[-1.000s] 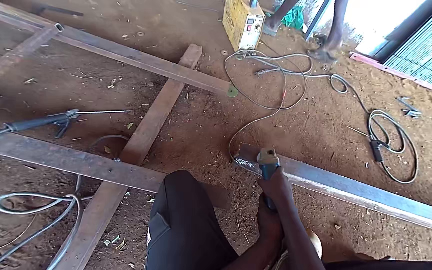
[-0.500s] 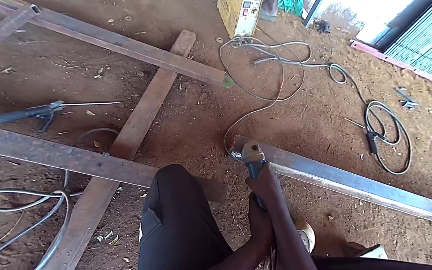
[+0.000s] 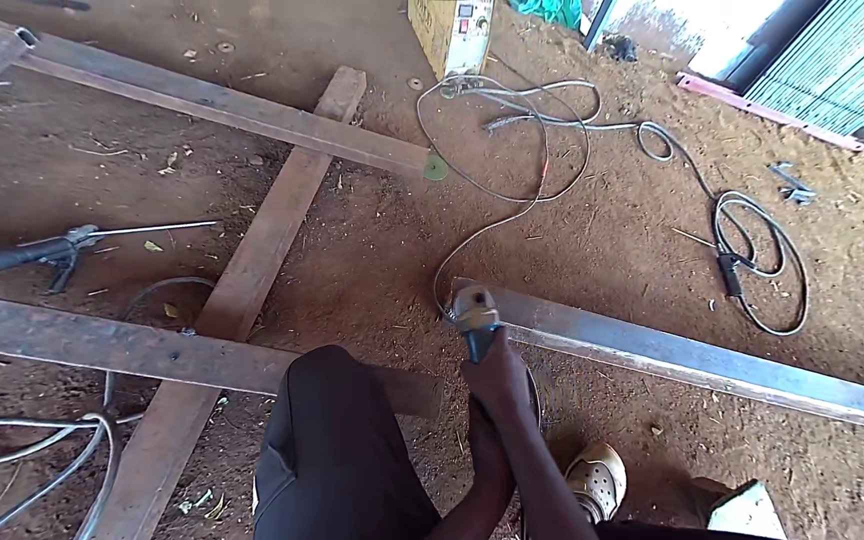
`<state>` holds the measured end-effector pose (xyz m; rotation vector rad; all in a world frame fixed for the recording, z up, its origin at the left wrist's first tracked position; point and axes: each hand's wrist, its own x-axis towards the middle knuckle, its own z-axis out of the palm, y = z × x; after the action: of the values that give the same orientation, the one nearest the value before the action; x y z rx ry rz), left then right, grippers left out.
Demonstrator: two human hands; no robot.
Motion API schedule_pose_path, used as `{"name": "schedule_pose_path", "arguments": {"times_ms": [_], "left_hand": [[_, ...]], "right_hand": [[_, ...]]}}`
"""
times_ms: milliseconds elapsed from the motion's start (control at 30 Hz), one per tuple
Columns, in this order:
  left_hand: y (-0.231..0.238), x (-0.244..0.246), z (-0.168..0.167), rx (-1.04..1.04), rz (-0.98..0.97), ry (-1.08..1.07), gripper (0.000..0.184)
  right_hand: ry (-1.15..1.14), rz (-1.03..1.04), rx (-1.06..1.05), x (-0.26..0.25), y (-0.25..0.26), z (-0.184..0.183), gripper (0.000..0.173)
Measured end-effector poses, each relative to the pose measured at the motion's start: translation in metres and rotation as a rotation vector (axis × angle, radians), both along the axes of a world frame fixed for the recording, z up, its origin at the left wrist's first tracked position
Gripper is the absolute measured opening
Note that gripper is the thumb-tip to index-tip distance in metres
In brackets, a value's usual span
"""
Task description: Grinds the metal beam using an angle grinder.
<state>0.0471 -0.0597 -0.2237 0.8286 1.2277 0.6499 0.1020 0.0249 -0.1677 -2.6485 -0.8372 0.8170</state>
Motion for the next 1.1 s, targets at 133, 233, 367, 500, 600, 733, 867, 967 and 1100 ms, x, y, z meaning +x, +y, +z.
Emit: {"name": "schedule_pose_path", "arguments": {"times_ms": [133,233,367,500,600,733,867,967,1100], "left_hand": [[-0.004,-0.013,-0.004,0.053,-0.021,0.015,0.044],[-0.015,0.0,0.007,0.012,-0.213,0.072,0.048],[-0.018,0.031,0.013,-0.053,-0.66,0.089,0.067],[-0.017,0.046,0.006,-0.014,-0.755,0.131,0.075],[-0.012,0.043,0.002,0.002,-0.569,0.19,0.071],[-0.007,0.039,-0.003,0.018,-0.365,0.085,0.061],[0.007,0.05,-0.008,0.044,-0.699,0.086,0.076],[0.023,0.067,0.0,0.012,-0.815,0.05,0.085],[0.036,0.062,0.007,0.003,-0.572,-0.018,0.061]], "right_hand": [[0.014,0.037,-0.057,-0.007,0.005,0.0,0.07],[-0.011,-0.091,-0.102,0.02,-0.018,-0.001,0.074],[-0.111,-0.376,-0.137,0.071,-0.06,-0.004,0.074],[-0.148,-0.477,-0.103,0.091,-0.072,-0.019,0.077],[-0.065,-0.369,-0.05,0.079,-0.053,-0.025,0.077],[-0.036,-0.239,-0.029,0.066,-0.032,-0.023,0.071],[-0.122,-0.408,-0.029,0.088,-0.045,-0.021,0.072],[-0.136,-0.506,-0.023,0.113,-0.045,-0.014,0.072],[-0.163,-0.38,0.038,0.09,-0.015,-0.004,0.067]]}}
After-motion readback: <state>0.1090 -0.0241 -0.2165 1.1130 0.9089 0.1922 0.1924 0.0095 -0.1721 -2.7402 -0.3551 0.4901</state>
